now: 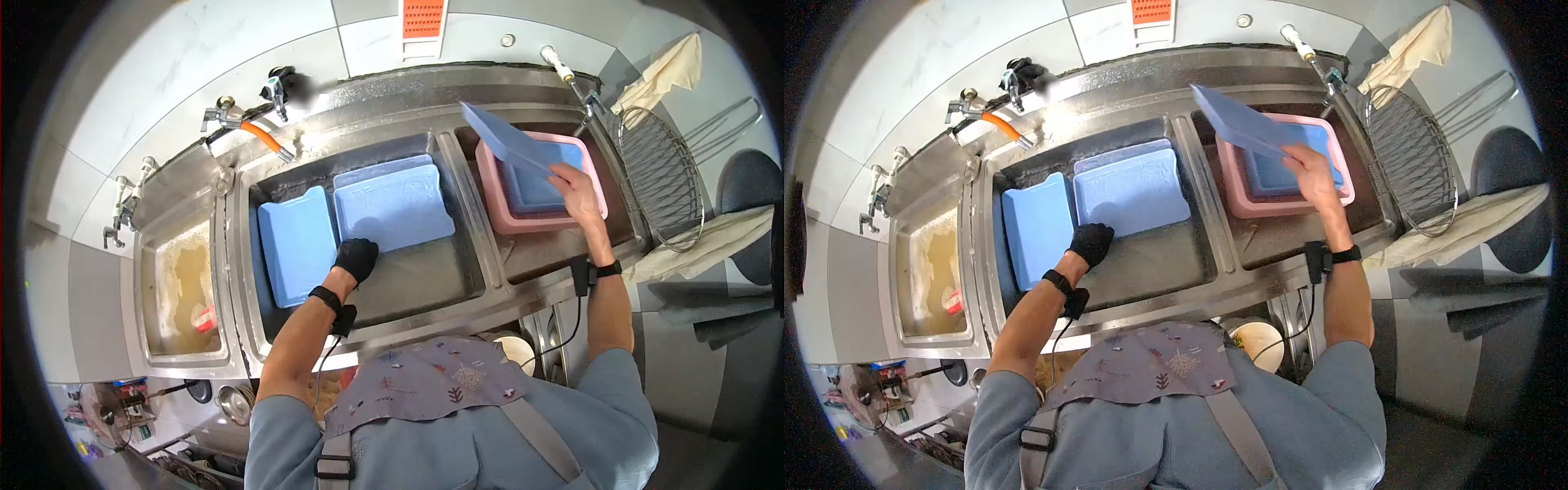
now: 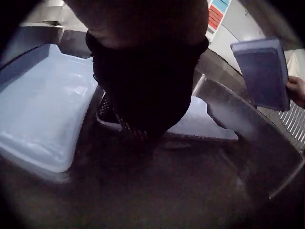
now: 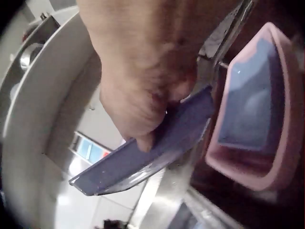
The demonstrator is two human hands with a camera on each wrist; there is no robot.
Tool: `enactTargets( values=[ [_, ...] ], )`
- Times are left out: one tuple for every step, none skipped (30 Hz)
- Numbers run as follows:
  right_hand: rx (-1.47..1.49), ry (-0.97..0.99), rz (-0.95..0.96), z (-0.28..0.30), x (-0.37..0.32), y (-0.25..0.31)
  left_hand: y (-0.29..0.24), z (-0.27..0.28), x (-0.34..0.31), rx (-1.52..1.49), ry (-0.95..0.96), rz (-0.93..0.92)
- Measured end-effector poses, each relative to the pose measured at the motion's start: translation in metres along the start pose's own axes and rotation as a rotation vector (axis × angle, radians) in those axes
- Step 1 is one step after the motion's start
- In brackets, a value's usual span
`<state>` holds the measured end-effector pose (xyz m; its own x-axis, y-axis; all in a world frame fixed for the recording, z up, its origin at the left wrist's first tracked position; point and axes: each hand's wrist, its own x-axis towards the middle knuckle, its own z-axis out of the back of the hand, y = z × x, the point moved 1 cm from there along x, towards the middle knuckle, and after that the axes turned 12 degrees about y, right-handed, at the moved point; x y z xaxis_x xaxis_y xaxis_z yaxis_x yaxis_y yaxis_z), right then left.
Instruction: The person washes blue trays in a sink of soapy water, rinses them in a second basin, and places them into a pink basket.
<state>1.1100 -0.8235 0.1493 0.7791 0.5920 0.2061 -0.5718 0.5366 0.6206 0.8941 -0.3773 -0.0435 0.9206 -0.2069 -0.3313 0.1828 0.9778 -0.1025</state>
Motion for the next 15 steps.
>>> enactTargets(
  values=[
    [-0.077,-0.011,0.018,-0.002,-0.009,-0.025,0.0,0.0,-0.003,-0.006,0.008,0.014],
    [-0.148,-0.02,0.038,-0.004,-0.017,-0.046,-0.002,0.003,-0.007,-0.02,-0.033,0.007],
    [-0.23,0.024,0.005,-0.003,-0.024,-0.063,-0.001,0.005,-0.01,-0.031,-0.076,0.0],
    [-0.314,0.066,-0.029,-0.003,-0.03,-0.078,0.002,0.005,-0.013,-0.032,-0.067,0.016],
    [-0.181,0.067,-0.107,-0.005,-0.034,-0.091,0.003,0.004,-0.016,-0.016,-0.088,-0.009],
    [-0.36,0.062,-0.116,-0.006,-0.037,-0.103,0.0,0.006,-0.019,-0.001,-0.114,-0.036],
    [-0.487,0.133,-0.11,-0.005,-0.036,-0.115,-0.002,0.009,-0.022,-0.008,-0.1,-0.02],
    [-0.613,0.203,-0.109,-0.005,-0.033,-0.114,-0.002,0.006,-0.024,-0.008,-0.094,-0.019],
    [-0.609,0.205,-0.111,-0.007,-0.031,-0.112,-0.002,0.003,-0.025,0.001,-0.094,-0.033],
    [-0.679,0.224,-0.153,-0.008,-0.024,-0.112,-0.002,0.002,-0.023,0.011,-0.101,-0.046],
    [-0.75,0.243,-0.193,-0.01,-0.012,-0.099,-0.001,0.003,-0.023,0.012,-0.105,-0.043],
    [-0.652,0.211,-0.099,-0.014,0.002,-0.079,-0.003,0.003,-0.025,0.035,-0.113,-0.024],
    [-0.558,0.178,-0.015,-0.019,0.015,-0.051,-0.006,0.002,-0.023,0.057,-0.121,-0.015],
    [-0.562,0.257,-0.063,-0.032,0.033,-0.014,-0.004,-0.003,-0.021,0.058,-0.099,-0.01],
    [-0.568,0.251,-0.08,-0.025,0.028,-0.018,-0.008,-0.001,-0.013,0.059,-0.1,-0.028]
  ],
)
